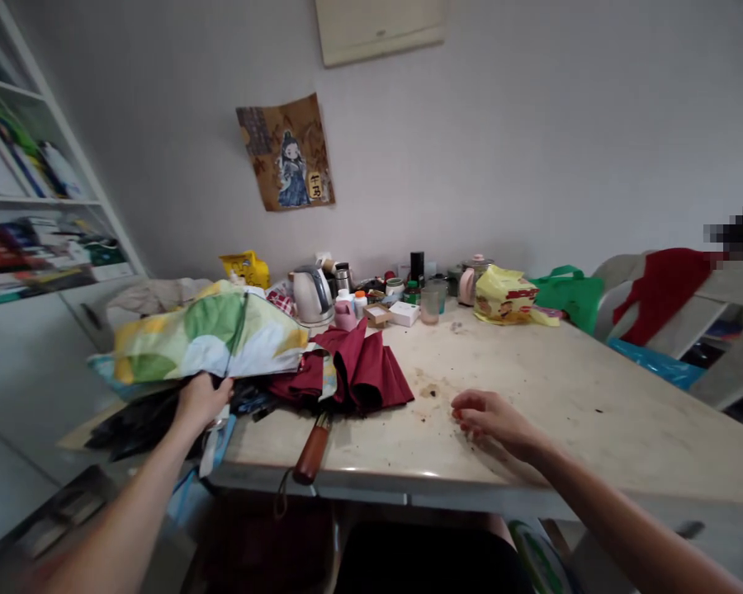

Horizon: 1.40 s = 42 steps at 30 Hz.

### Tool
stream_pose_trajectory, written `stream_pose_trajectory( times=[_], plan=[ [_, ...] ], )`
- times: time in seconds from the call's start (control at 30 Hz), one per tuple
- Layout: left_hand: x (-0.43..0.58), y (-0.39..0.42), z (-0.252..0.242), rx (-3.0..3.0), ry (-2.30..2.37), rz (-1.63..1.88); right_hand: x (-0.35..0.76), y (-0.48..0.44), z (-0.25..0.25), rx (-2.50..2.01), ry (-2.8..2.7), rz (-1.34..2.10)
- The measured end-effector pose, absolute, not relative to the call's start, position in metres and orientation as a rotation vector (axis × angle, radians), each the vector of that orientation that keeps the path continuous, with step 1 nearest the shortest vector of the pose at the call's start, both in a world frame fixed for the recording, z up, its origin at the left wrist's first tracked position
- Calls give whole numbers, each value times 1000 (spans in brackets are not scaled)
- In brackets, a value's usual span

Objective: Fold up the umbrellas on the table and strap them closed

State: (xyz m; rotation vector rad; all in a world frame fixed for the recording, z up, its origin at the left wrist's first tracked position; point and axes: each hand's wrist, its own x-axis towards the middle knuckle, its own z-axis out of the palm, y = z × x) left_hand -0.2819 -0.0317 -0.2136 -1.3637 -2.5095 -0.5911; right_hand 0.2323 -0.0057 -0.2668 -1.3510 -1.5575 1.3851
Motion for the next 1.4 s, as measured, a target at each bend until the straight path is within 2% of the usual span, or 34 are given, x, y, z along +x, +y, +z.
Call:
stream_pose_trajectory(
  times=[0.1, 0.3, 0.6, 0.7, 0.83, 1.0, 1.2, 1.4],
  plan=[
    [-267, -20, -215, -1424, -2502, -317, 229, -3, -267, -1341, -1620, 1405],
    [-243, -5, -230, -1623, -2487, -108, 225, -4, -267, -1321, -1728, 1434],
    [-214, -33, -245, -1776, -2284, -40, 235, -11, -268, -1318, -1700, 1472],
    [-194, -51, -251, -1855, -2211, -250, 233, -11, -266, -1342, -1677, 1486],
    [-172, -70, -254, -2188, -2185, -750, 233, -7, -271, -1377, -1670, 1475],
    [-170, -78, -247, -2104, -2195, -1170, 242, 2, -283, -1405, -1669, 1434],
    [-145, -73, -257, -2499, -2378, -1285, 238, -2, -279, -1423, -1678, 1412],
    [-108, -73, -280, -2342, -2430, -1325, 230, -13, -272, -1422, -1615, 1402]
  ],
)
